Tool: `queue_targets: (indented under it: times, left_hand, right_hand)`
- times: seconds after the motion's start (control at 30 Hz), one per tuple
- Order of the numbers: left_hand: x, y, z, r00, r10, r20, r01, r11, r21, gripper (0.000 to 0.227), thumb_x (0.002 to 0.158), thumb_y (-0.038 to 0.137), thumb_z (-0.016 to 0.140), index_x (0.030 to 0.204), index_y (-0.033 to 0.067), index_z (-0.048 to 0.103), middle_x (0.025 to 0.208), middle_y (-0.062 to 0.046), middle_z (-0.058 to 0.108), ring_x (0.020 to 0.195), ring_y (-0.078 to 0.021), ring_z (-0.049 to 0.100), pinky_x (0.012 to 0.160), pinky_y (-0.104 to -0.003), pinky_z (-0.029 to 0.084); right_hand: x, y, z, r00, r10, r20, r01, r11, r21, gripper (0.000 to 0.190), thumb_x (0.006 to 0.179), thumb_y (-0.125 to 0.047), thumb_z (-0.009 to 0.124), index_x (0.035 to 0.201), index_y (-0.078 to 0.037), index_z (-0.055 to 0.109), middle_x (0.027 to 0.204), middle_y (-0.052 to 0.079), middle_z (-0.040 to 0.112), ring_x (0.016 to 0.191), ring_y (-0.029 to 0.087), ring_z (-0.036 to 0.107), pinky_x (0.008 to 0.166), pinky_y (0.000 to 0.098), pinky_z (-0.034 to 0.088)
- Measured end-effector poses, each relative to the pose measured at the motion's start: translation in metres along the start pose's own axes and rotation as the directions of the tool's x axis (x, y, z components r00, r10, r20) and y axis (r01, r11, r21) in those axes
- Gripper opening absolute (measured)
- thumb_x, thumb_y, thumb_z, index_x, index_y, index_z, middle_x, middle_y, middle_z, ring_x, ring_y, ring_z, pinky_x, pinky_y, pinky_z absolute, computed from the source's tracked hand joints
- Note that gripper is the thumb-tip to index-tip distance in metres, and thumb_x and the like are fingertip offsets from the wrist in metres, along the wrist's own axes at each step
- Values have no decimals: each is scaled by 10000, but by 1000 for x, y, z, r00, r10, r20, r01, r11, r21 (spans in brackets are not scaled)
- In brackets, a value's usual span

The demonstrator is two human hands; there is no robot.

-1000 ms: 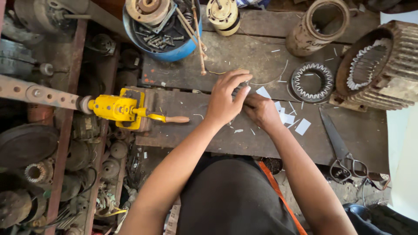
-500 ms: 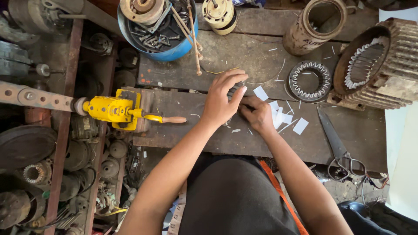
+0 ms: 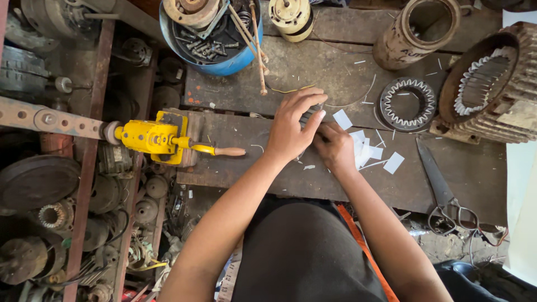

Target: The person inserts small white rectangular pieces into the slots of a cylindrical metal motor stator held in a yellow bench vise. They repeatedly pick up pieces from the workbench and place them into the stator's grooves.

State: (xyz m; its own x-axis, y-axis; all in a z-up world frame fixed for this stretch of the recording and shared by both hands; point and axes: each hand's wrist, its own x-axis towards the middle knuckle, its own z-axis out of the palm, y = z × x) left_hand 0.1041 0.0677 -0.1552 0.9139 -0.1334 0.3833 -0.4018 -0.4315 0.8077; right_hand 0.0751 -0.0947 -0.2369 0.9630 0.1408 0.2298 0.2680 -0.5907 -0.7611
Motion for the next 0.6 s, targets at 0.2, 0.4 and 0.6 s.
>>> queue_targets:
  times: [0.2, 0.4, 0.6]
  left_hand:
    - [1, 0, 1, 1000, -7, 6, 7, 1000, -13, 281, 960, 127, 685, 1239, 100, 685, 1336, -74, 656, 1307, -306, 579, 1145, -419, 441]
    - [0, 0, 1, 1000, -9, 13, 9, 1000, -11, 285, 961, 118, 683, 1245, 98, 680, 1341, -75, 651, 1313, -310, 576, 1149, -421, 437]
    - [2, 2, 1, 1000, -1, 13, 1, 1000, -8, 286, 959, 118, 681, 1244, 91, 677, 1339, -77, 653, 1318, -310, 578, 1156, -423, 434]
  right_hand:
    - [6, 1, -1, 989, 132, 65, -132, 991, -1, 225, 826, -88, 743, 1044, -31, 745, 1026, 158, 727, 901, 348, 714, 816, 416, 559]
    - [7, 15, -3, 991, -61, 121, 66, 997, -31, 244, 820, -82, 751, 1057, -25, 746, 1008, 171, 721, 908, 354, 701, 807, 416, 562]
    - [16, 14, 2, 912, 361, 194, -391, 909, 144, 271, 805, -91, 746, 1074, -60, 733, 904, 118, 746, 825, 289, 764, 744, 390, 591]
